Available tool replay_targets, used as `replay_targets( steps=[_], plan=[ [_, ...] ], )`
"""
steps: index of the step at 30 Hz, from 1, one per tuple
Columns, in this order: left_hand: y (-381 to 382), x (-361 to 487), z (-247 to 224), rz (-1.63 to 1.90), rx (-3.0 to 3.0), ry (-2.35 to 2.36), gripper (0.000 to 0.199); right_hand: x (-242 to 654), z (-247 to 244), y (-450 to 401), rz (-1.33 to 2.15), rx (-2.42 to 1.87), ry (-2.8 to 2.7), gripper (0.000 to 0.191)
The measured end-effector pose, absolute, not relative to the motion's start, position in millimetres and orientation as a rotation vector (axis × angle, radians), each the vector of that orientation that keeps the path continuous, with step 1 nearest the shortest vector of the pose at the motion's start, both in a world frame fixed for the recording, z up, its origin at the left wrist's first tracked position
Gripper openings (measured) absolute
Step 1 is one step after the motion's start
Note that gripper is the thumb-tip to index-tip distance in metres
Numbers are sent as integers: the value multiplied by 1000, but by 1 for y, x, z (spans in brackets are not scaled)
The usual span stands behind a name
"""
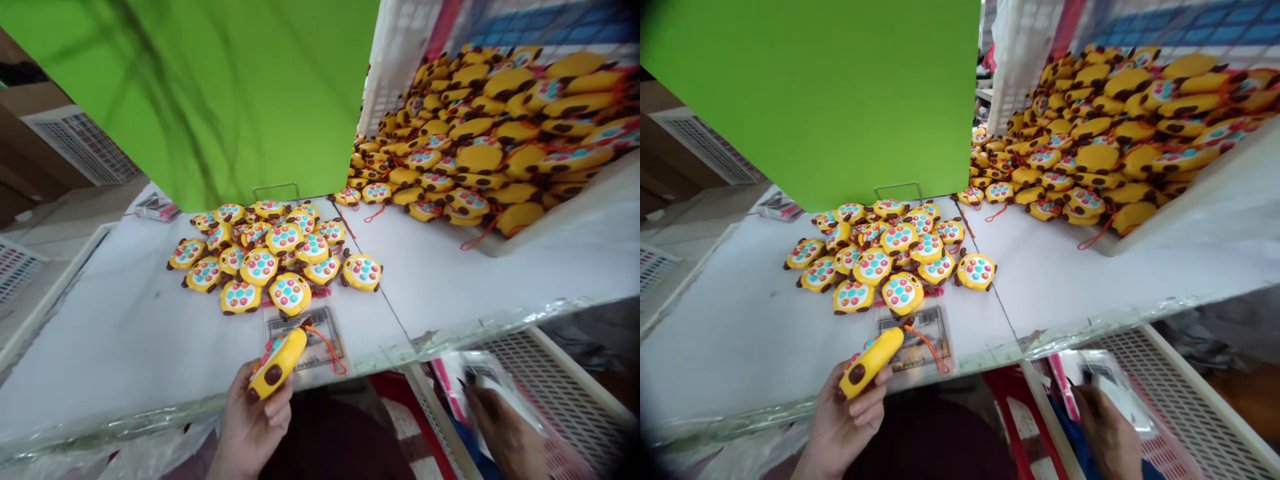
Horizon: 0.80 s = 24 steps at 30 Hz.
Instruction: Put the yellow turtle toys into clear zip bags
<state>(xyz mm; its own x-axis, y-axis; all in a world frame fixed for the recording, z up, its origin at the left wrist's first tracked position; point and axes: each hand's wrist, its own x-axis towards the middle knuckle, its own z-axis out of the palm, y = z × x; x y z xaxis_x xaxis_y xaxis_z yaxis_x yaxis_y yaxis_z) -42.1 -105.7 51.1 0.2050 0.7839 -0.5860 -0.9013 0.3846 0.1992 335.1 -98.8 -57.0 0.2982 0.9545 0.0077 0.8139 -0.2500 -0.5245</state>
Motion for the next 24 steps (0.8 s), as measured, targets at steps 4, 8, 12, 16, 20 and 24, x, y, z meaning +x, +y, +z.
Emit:
replay_targets(
  steps=[4,8,12,16,20,24],
  plan=[
    [-106,-40,53,1178,-171,642,18,337,-80,-100,472,-2128,-1583,40],
    [-106,-38,57,1185,-93,739,8,296,-35,-86,551,-1904,-1485,35],
    [-104,-32,69,1269,51,971,31,228,24,-69,894,-1467,-1589,24],
    [-104,-25,88,1444,440,1286,55,159,50,-67,1441,-990,-1544,30],
    [-108,-20,103,1424,625,1467,46,128,49,-70,1646,-756,-1481,40],
    [-108,-18,96,1423,984,1633,36,133,41,-62,1301,-894,-1657,40]
  ],
)
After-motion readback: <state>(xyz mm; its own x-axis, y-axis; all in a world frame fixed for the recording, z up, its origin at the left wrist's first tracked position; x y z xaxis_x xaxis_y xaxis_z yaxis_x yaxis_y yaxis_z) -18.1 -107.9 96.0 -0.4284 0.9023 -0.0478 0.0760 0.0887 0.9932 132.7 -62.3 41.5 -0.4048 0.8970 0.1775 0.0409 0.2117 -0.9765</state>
